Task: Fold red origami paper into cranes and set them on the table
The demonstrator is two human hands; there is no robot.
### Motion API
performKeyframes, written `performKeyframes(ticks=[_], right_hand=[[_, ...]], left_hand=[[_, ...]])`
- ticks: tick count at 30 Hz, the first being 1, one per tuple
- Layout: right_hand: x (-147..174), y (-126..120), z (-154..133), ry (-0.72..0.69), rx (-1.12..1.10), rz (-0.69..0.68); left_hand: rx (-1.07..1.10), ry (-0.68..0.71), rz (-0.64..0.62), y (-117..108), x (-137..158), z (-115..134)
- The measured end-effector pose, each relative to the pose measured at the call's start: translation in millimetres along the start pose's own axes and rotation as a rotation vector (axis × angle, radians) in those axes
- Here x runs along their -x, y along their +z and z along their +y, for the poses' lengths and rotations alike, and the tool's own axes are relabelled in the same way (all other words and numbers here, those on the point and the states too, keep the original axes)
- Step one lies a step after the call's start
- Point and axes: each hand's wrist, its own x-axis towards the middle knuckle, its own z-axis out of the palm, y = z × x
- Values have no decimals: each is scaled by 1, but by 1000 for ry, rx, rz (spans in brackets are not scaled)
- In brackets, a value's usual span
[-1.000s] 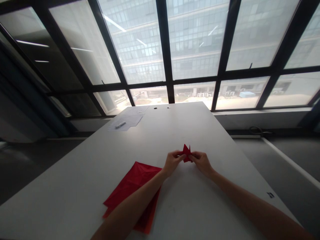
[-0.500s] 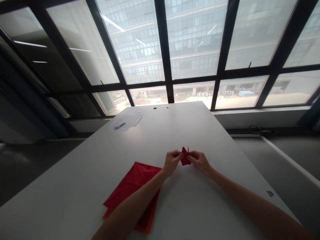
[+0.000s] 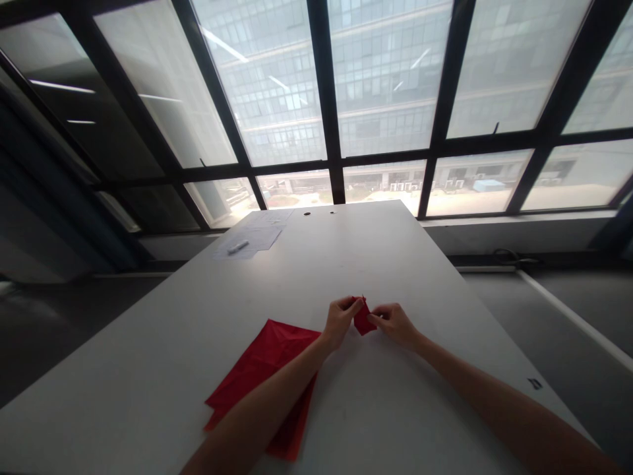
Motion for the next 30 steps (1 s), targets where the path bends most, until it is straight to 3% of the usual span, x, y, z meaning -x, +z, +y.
performKeyframes(ticks=[6,10,12,18,23,26,30], right_hand=[[0,-1,2,-25,34,-68],[-3,-5,4,-9,-49,121],[-4,-7,5,9,-106,150],[-3,-8,7,32,-78,107],[-3,-6,2,20,-103,84],[-2,-6,-1,27,-113,97],[-1,-6,-4,43,-113,80]], left_hand=[[35,-8,83,-1,-2,-2],[98,-89,-87,-1,-2,-2],[52,-94,-153,-1,-1,-1],[45,-83,-51,-1,-1,-3],[32,-99,-58,0,-2,-4],[-19,-6,-2,-2,-4,-4],[-288,264,99,-5,-5,-4]])
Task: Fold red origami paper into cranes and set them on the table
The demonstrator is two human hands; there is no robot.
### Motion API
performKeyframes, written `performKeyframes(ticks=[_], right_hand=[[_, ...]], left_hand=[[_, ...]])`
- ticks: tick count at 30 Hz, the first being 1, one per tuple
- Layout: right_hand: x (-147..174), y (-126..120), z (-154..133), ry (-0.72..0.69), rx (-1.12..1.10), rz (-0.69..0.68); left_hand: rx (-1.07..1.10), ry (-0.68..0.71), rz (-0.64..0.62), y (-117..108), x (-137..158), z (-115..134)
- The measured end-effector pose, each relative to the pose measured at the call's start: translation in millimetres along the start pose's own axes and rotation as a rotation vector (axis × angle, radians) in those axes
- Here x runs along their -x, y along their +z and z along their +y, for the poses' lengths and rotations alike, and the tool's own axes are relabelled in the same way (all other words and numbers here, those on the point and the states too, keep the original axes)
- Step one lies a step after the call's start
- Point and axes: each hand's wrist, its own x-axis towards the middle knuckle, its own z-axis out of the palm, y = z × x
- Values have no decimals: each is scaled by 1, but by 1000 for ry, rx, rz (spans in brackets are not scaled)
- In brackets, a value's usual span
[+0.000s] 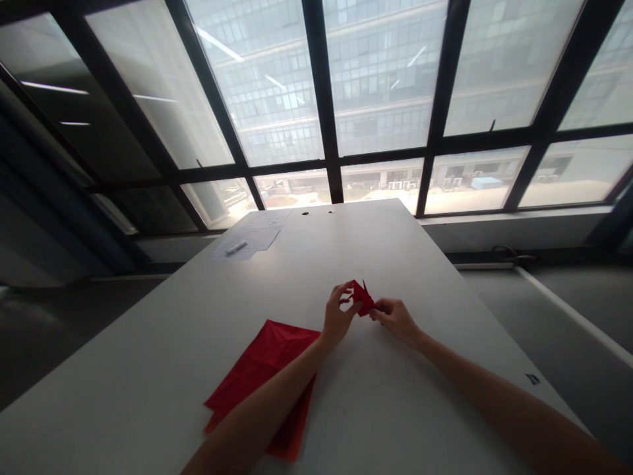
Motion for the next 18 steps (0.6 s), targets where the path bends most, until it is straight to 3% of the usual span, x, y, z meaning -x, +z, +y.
performKeyframes(ticks=[9,15,18], right_hand=[[1,1,-5,32,-76,20],[-1,-1,-3,36,-160,120],[0,-1,-4,32,-229,101]], left_hand=[[-297,330,78,-1,5,7],[-402,472,-182,-5,12,15],[-434,465,-199,-3,11,15]])
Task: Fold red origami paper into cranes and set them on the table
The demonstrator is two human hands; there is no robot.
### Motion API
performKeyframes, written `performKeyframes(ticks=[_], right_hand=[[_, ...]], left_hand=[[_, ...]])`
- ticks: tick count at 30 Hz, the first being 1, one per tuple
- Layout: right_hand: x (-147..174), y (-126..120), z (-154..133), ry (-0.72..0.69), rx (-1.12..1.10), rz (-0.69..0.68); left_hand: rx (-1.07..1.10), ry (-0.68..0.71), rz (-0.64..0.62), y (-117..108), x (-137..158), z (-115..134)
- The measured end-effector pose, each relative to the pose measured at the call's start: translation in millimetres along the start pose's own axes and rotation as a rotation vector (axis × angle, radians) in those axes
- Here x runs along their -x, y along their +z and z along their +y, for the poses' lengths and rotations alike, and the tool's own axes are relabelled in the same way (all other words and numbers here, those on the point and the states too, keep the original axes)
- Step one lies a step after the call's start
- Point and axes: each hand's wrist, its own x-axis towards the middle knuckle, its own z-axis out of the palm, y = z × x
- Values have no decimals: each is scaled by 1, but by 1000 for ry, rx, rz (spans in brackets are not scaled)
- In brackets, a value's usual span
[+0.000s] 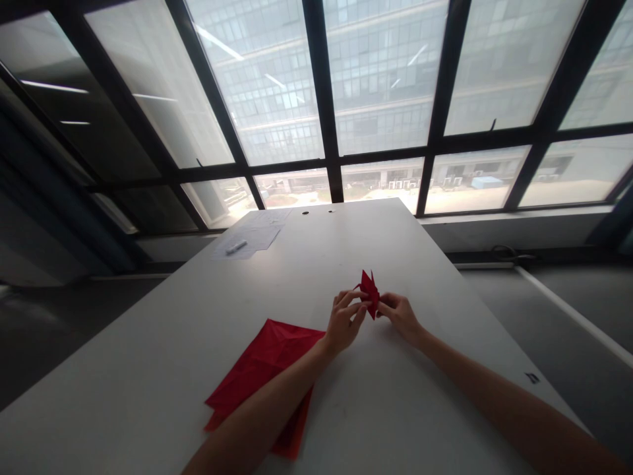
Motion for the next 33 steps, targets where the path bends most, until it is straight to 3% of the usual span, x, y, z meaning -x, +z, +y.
performKeyframes(ticks=[5,8,11,13,16,19,24,29,33], right_hand=[[1,3,1,4,-165,-46],[0,3,3,15,-158,-15],[0,3,1,25,-94,22],[0,4,-1,18,-81,20],[1,5,-2,0,-68,-15],[2,5,-1,-10,-33,-52],[2,3,-3,-15,37,-46],[1,1,0,-31,137,-12],[-1,1,5,-63,130,-9]], left_hand=[[4,40,27,3,-1,-4],[17,40,26,5,0,-4],[122,-139,169,10,1,-7],[308,-315,228,14,1,-10],[679,-491,150,17,0,-13],[871,-536,135,17,-1,-14],[899,-548,122,16,0,-14],[755,-488,22,12,-1,-18],[719,-523,-38,6,-4,-21]])
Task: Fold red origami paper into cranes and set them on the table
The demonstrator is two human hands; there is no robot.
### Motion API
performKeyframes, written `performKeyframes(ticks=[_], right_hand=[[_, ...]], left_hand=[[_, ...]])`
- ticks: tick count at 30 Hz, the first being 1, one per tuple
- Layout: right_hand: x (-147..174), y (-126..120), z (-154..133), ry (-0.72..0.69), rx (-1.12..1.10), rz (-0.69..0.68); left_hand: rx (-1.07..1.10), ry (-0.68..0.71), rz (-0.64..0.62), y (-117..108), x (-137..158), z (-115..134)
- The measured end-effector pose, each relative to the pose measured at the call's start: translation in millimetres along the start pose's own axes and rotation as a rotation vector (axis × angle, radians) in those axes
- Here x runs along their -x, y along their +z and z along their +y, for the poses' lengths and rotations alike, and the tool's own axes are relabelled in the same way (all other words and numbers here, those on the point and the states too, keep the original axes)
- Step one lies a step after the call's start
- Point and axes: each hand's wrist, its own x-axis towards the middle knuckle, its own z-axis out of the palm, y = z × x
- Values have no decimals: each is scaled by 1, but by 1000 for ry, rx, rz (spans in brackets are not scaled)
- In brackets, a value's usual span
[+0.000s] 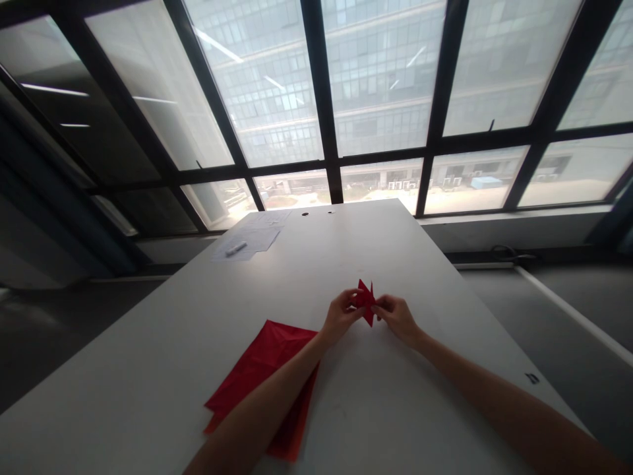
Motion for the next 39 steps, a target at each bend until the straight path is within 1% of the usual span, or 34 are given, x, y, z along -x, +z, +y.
performKeyframes(ticks=[2,4,8,9,11,13,16,19,24,28,34,39], right_hand=[[0,1,2,-18,-29,14],[0,1,3,-32,-52,27],[0,2,3,-42,-23,63],[0,2,3,-55,-2,86],[0,1,1,-97,42,112],[-1,0,0,-131,84,72],[0,0,-1,-118,113,6],[1,0,-1,-90,81,2],[1,2,1,-48,2,-8],[-1,1,0,-63,-47,7],[-1,-1,-2,-64,-10,-31],[-2,-1,-1,-94,-11,5]], left_hand=[[-12,-19,-9,-1,0,0],[-70,-14,-2,0,0,-2],[-133,61,85,4,1,-6],[-128,73,88,4,1,-5],[-107,60,56,6,2,-3],[-76,15,25,8,3,1],[-26,-36,32,10,4,6],[7,-55,47,11,4,8],[6,-84,61,9,4,2],[15,-92,63,9,3,-2],[39,-108,95,9,3,0],[49,-129,113,8,2,-3]])
